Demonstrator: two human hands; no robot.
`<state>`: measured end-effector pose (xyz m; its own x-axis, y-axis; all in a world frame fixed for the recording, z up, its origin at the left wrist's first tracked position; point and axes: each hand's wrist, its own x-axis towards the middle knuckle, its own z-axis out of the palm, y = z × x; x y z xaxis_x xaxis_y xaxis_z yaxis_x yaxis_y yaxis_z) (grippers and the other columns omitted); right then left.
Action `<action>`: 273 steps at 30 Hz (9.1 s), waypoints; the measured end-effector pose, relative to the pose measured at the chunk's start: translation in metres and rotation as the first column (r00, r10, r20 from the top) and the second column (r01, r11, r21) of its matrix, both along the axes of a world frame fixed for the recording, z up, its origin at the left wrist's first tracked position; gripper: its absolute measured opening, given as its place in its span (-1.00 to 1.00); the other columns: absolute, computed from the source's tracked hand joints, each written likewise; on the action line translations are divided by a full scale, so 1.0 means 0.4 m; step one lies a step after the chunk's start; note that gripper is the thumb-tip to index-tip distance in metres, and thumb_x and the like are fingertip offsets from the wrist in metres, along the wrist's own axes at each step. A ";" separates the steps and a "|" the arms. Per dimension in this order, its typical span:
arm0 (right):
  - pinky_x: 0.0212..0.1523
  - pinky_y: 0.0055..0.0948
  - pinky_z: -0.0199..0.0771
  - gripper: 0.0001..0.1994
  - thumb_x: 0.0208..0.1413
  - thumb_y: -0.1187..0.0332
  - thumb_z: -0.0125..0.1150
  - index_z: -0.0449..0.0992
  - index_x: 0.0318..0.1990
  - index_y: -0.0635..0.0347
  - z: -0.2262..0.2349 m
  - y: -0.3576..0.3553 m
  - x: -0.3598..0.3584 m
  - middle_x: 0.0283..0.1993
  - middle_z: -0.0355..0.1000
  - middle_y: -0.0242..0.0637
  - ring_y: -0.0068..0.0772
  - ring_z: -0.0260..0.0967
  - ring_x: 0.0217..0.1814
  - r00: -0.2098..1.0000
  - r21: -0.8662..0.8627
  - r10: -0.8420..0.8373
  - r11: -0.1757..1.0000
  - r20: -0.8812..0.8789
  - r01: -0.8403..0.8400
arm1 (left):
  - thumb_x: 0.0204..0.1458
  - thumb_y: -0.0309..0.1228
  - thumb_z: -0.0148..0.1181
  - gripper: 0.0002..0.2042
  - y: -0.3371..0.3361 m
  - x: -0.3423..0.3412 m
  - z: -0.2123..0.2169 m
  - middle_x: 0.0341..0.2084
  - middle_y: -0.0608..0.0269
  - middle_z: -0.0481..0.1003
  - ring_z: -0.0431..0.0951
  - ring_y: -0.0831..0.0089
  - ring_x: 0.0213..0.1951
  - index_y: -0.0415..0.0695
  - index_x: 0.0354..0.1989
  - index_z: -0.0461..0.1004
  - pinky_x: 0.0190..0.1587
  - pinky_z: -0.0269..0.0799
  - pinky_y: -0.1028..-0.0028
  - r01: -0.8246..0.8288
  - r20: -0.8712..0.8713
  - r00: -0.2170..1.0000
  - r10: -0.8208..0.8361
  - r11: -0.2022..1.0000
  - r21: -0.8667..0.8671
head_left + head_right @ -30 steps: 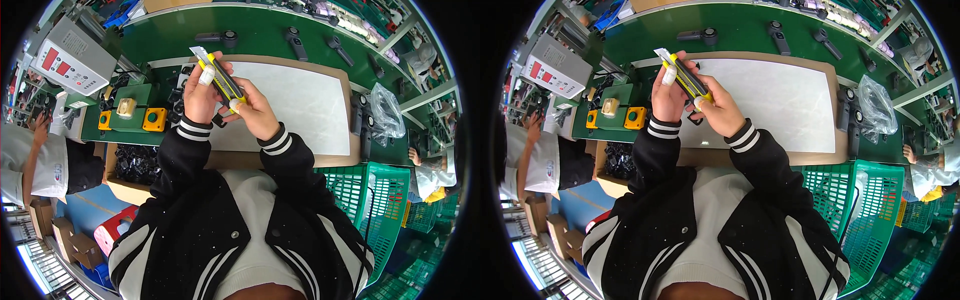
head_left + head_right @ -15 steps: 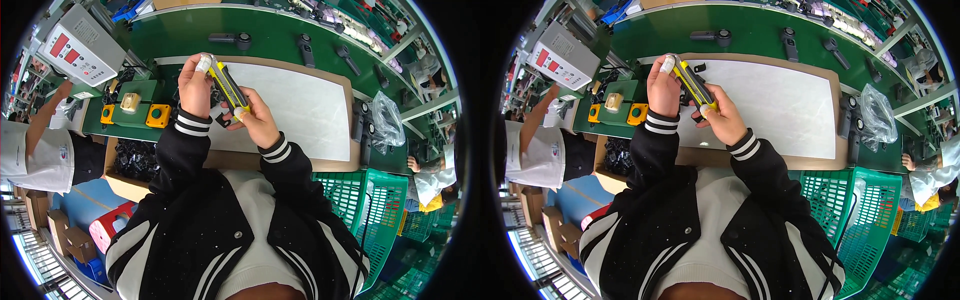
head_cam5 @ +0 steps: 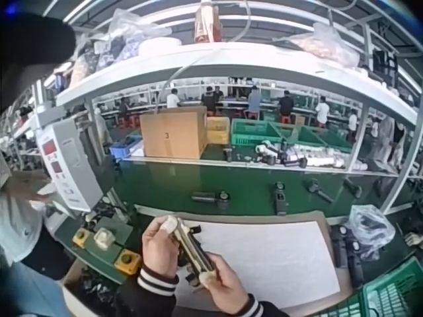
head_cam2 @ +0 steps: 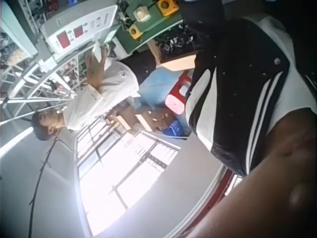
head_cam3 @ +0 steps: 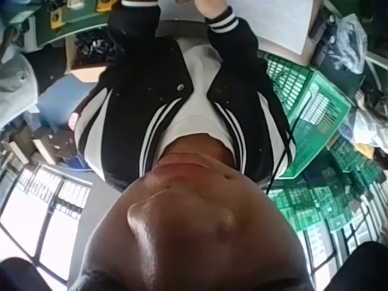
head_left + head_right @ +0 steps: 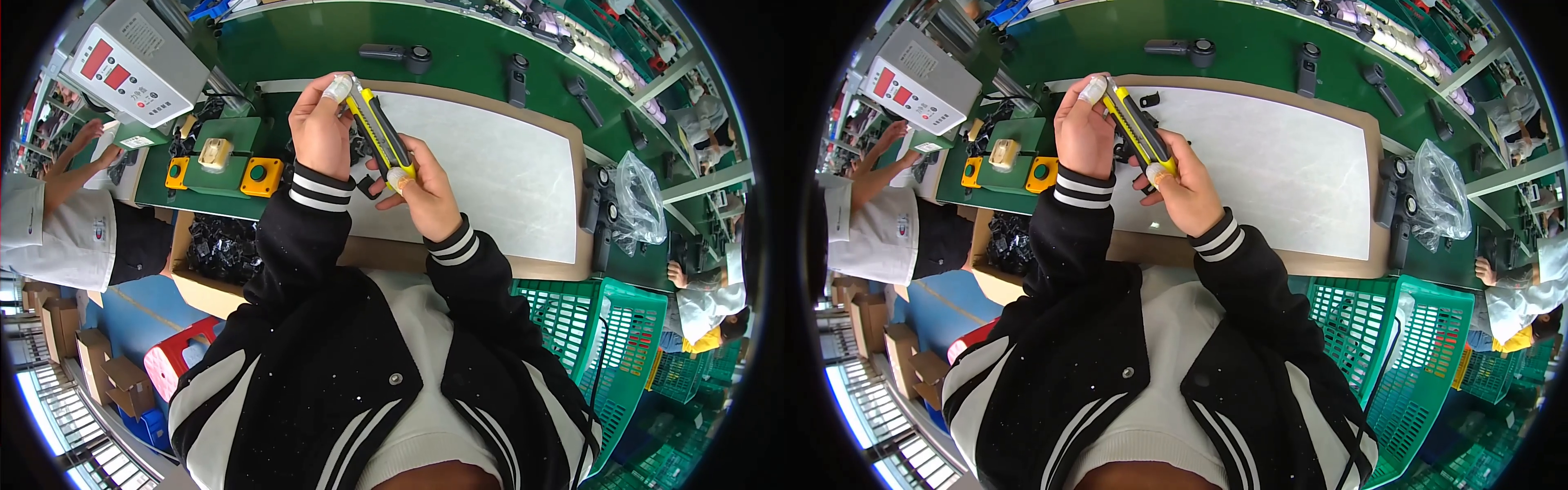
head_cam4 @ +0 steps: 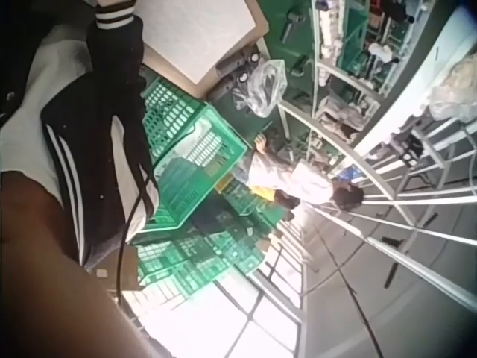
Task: Assemble and inspect small mechanical components on a factory production line.
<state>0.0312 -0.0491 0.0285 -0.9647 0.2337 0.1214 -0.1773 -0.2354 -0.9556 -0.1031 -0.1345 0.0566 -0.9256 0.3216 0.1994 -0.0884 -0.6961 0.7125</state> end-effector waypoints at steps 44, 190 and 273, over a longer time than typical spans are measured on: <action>-0.41 -0.52 0.56 -0.43 0.09 0.64 -0.32 -0.09 0.31 0.17 -0.034 -0.071 0.012 0.04 0.29 0.00 -0.20 0.43 -0.09 0.999 -0.092 0.002 0.996 0.041 0.002 | 0.07 -0.52 0.03 -0.86 -0.006 -0.066 -0.008 -0.52 0.21 0.54 0.32 0.64 -0.54 -0.26 -0.37 0.54 -0.45 0.25 0.71 -0.077 0.011 0.997 0.080 0.985 -0.155; -0.19 -0.57 0.36 -0.69 0.06 0.62 -0.17 0.40 -0.05 0.28 -0.216 0.004 -0.042 -0.19 0.38 -0.26 -0.47 0.31 -0.25 0.996 0.325 -0.057 0.945 0.072 0.030 | 0.02 -0.46 0.11 -0.57 -1.215 -0.187 -0.084 -0.13 0.12 0.39 0.46 0.36 -0.31 -0.15 0.11 0.24 -0.28 0.45 0.39 0.092 0.074 0.993 -0.091 0.214 -0.972; -0.08 -0.27 0.39 -0.75 0.11 0.38 -0.03 0.46 -0.09 0.19 -0.233 1.095 0.597 -0.14 0.50 -0.16 0.01 0.42 -0.16 0.324 0.917 -0.904 -0.153 -0.281 0.368 | -0.17 -0.40 0.08 -0.33 0.215 0.217 -0.274 -0.12 -0.09 0.29 0.35 -0.03 -0.15 -0.18 0.20 0.02 -0.07 0.25 0.19 -0.390 -0.485 0.757 -0.438 0.293 -0.873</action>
<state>0.2701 0.3891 -0.0646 -0.3321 0.7872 0.5196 0.6887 0.5788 -0.4368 -0.0164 -0.0483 -0.0531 -0.7213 0.6693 0.1782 0.5784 0.4405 0.6866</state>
